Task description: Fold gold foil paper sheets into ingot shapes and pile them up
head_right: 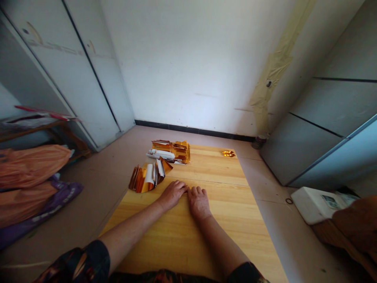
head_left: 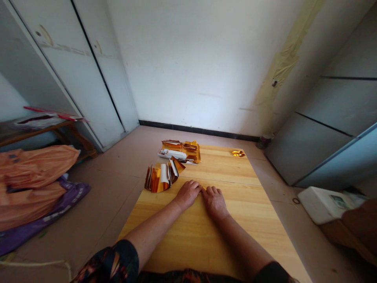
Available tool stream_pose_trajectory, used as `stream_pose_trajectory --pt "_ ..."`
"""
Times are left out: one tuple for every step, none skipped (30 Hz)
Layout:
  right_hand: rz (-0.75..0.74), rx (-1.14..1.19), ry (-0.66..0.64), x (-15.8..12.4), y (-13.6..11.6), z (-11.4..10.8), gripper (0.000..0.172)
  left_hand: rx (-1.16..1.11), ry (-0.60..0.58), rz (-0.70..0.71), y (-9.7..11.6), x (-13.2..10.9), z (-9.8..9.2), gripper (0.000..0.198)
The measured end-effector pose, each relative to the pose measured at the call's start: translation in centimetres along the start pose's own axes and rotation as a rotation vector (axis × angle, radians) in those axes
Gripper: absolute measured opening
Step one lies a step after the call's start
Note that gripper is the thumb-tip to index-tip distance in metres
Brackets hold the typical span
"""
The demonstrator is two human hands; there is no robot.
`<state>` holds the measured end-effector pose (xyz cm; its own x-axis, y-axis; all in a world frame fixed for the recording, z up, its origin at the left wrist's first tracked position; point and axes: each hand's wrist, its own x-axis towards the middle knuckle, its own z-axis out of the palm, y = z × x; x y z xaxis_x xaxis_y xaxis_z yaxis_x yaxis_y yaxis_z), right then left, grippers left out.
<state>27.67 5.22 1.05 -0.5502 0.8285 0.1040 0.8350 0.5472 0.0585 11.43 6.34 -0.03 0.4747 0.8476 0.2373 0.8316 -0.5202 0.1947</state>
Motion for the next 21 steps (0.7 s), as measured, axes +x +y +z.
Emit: stream_pose_trajectory --pt "0.009 0.0 -0.006 0.1 0.0 0.1 0.03 -0.004 -0.011 -0.02 0.0 0.1 0.0 0.021" --pt "0.018 0.002 -0.012 0.2 -0.1 0.2 0.029 -0.017 -0.016 -0.04 0.1 0.2 0.0 0.021" --pt "0.027 0.004 -0.018 0.3 -0.1 0.3 0.028 -0.039 -0.015 -0.058 0.2 0.2 0.0 0.021" --pt "0.034 0.005 -0.021 0.4 -0.2 0.4 0.028 -0.065 -0.01 -0.074 0.2 0.3 0.0 0.021" --pt "0.039 0.005 -0.023 0.4 -0.2 0.5 0.028 -0.092 -0.006 -0.085 0.3 0.3 0.0 0.022" --pt "0.045 0.004 -0.024 0.5 -0.3 0.5 0.027 -0.112 -0.004 -0.093 0.3 0.3 0.0 0.022" --pt "0.049 0.003 -0.024 0.6 -0.3 0.5 0.027 -0.127 -0.005 -0.099 0.3 0.2 0.0 0.023" --pt "0.052 0.003 -0.023 0.6 -0.3 0.5 0.025 -0.135 -0.008 -0.102 0.2 0.2 0.0 0.023" --pt "0.055 0.005 -0.019 0.6 -0.3 0.4 0.024 -0.139 -0.014 -0.102 0.2 0.1 -0.1 0.023" --pt "0.056 0.008 -0.016 0.7 -0.2 0.3 0.022 -0.14 -0.02 -0.096 0.1 -0.1 -0.1 0.023" --pt "0.055 0.012 -0.014 0.7 -0.1 0.3 0.021 -0.139 -0.023 -0.084 -0.1 -0.2 -0.1 0.023" --pt "0.053 0.019 -0.015 0.8 0.0 0.2 0.02 -0.141 -0.024 -0.067 -0.2 -0.4 -0.1 0.023" --pt "0.049 0.028 -0.018 0.8 0.2 0.1 0.019 -0.144 -0.02 -0.048 -0.3 -0.6 -0.1 0.023" --pt "0.044 0.038 -0.024 0.9 0.5 0.0 0.019 -0.147 -0.014 -0.032 -0.4 -0.7 -0.2 0.023" --pt "0.038 0.047 -0.031 1.0 0.7 0.0 0.02 -0.148 -0.006 -0.02 -0.5 -0.9 -0.3 0.023" --pt "0.03 0.053 -0.037 1.2 0.9 -0.1 0.02 -0.146 0.001 -0.013 -0.6 -1.0 -0.4 0.022" --pt "0.021 0.058 -0.039 1.3 1.1 -0.1 0.021 -0.143 0.006 -0.01 -0.7 -1.0 -0.5 0.021" --pt "0.011 0.059 -0.041 1.5 1.3 -0.2 0.021 -0.139 0.008 -0.009 -0.7 -1.0 -0.5 0.019" --pt "0.001 0.059 -0.043 1.6 1.5 -0.2 0.021 -0.137 0.006 -0.009 -0.8 -0.9 -0.6 0.018" --pt "-0.009 0.059 -0.047 1.8 1.6 -0.3 0.022 -0.139 0.001 -0.007 -0.8 -0.8 -0.7 0.017" --pt "-0.019 0.059 -0.052 1.9 1.8 -0.4 0.023 -0.141 -0.003 -0.008 -0.8 -0.7 -0.8 0.017"
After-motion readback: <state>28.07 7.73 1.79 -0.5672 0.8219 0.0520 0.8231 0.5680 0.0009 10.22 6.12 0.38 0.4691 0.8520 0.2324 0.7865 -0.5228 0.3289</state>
